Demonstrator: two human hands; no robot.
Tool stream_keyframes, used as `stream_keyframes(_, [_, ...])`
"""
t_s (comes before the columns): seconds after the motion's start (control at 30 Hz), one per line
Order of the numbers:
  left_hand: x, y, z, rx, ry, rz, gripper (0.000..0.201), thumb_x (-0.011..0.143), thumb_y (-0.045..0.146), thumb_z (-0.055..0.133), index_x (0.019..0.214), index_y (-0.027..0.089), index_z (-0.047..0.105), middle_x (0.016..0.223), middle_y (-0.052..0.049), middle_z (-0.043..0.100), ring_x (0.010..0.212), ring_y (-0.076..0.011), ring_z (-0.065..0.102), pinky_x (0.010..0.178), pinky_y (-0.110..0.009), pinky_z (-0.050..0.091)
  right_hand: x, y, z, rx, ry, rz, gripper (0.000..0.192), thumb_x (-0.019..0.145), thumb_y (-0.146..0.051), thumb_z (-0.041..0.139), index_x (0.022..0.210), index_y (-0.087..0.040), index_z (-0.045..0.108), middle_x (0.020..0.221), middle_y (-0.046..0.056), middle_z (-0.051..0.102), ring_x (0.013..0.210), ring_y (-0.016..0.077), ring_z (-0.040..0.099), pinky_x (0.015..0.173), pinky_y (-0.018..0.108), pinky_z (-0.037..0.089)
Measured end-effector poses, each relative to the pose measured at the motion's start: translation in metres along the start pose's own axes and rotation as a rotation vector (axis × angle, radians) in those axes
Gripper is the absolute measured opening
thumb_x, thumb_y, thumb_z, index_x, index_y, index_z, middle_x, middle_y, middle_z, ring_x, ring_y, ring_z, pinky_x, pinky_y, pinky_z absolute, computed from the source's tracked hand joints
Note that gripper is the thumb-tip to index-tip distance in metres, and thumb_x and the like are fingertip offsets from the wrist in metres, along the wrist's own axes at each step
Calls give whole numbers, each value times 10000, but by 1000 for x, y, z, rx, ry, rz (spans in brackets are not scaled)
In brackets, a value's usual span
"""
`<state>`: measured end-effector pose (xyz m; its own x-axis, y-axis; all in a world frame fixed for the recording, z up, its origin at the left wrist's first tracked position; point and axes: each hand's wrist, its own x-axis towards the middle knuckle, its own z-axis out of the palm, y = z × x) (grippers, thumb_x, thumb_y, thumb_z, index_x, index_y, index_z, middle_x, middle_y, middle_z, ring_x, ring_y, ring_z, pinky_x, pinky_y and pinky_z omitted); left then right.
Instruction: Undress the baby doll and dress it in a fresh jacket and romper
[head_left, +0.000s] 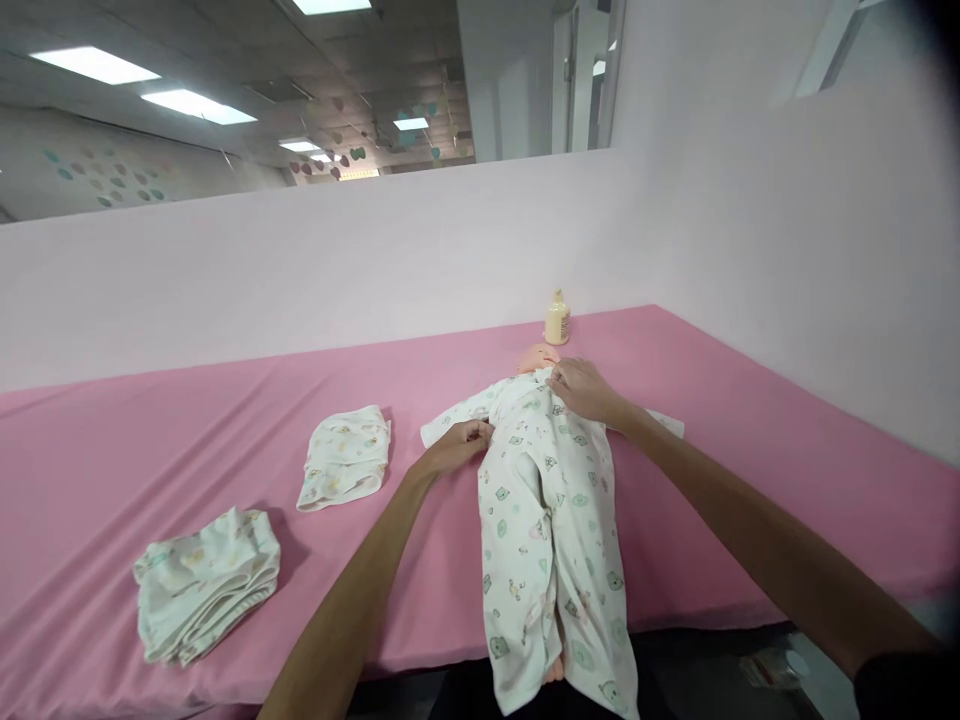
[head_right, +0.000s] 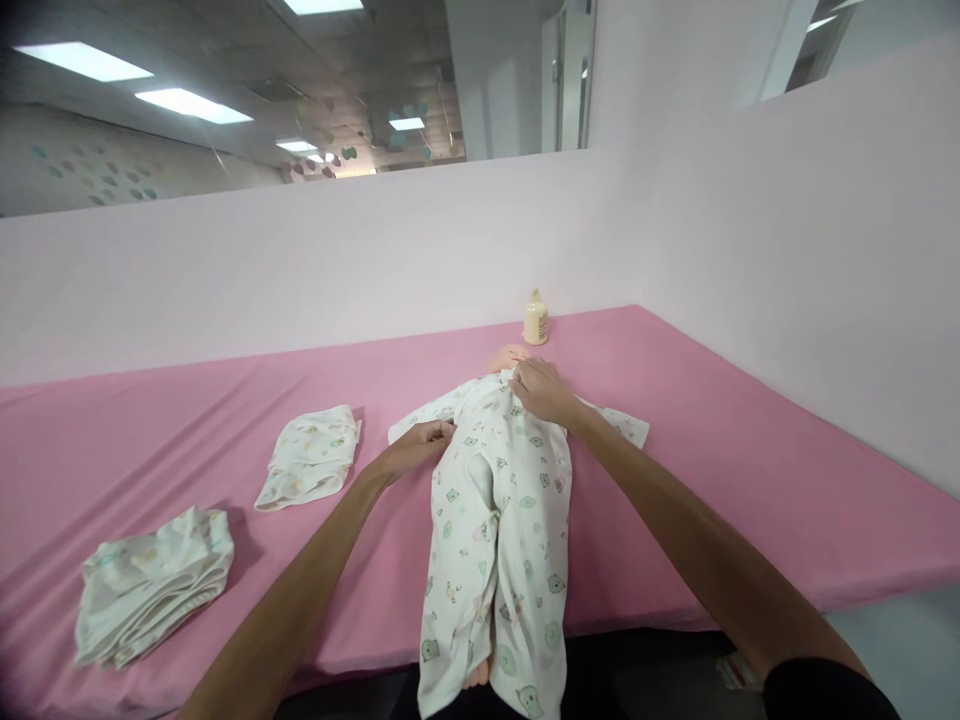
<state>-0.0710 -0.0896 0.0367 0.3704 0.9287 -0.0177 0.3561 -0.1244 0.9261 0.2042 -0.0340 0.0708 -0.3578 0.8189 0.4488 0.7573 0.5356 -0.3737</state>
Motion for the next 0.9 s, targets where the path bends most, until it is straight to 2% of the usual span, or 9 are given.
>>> stream_keyframes(0.17, [-4,-4,10,-80,-88,-55,108,720,276,716,723,183,662,781,-52,650,742,-185,592,726,-311,490,-2,2,11,-49,8,1,182,929,-297,430,775,-209,470,804,40,611,818,203,506,831,362,342])
stream_keyframes(0.27, [-4,-7,14,-183,-123,-55,115,707,266,737,781,185,705,785,-64,674,792,-214,631,786,-351,513,-6,3,12,-4,18,27,221,926,-334,452,745,-210,475,772,29,603,796,195,510,791,342,353])
stream_keyframes(0.37, [-3,-12,14,-210,-156,-79,165,729,260,720,878,187,719,817,-59,687,792,-195,624,756,-314,498,-9,4,12,47,20,50,236,920,-369,474,746,-209,490,776,29,603,779,188,512,752,326,360])
stream_keyframes(0.43, [-2,-16,13,-216,-157,-110,216,735,242,707,943,186,714,814,-45,681,669,-140,558,604,-248,424,-10,5,12,73,17,60,227,914,-375,486,757,-210,496,783,27,604,777,187,512,740,323,360])
stream_keyframes(0.5, [1,-21,15,-244,-148,-140,270,731,239,707,996,186,704,781,-24,659,543,-85,423,491,-219,272,-9,5,12,88,12,64,223,913,-378,485,763,-213,490,792,24,602,782,187,512,739,322,361])
stream_keyframes(0.57, [3,-24,17,-293,-136,-150,313,730,271,727,1030,187,695,738,-4,626,492,-60,303,467,-225,168,-8,4,13,88,17,73,224,909,-383,488,761,-215,480,810,26,599,800,190,511,756,328,364])
stream_keyframes(0.63, [5,-26,20,-348,-117,-149,355,733,328,748,1054,188,688,713,5,601,481,-55,254,463,-229,143,-6,1,14,79,43,90,226,898,-389,494,756,-215,467,845,34,599,831,196,512,789,339,369])
stream_keyframes(0.77, [3,-26,25,-406,-88,-160,385,743,389,756,1067,196,677,644,31,548,460,-49,223,447,-222,166,-9,-9,17,71,162,173,231,896,-398,477,750,-222,441,888,55,596,910,225,519,827,361,382])
stream_keyframes(0.9, [0,-26,26,-449,-42,-170,313,708,339,781,959,185,673,631,20,559,494,-72,384,485,-212,331,-34,-12,18,111,272,310,225,898,-421,469,795,-221,476,915,73,598,938,244,528,823,377,407])
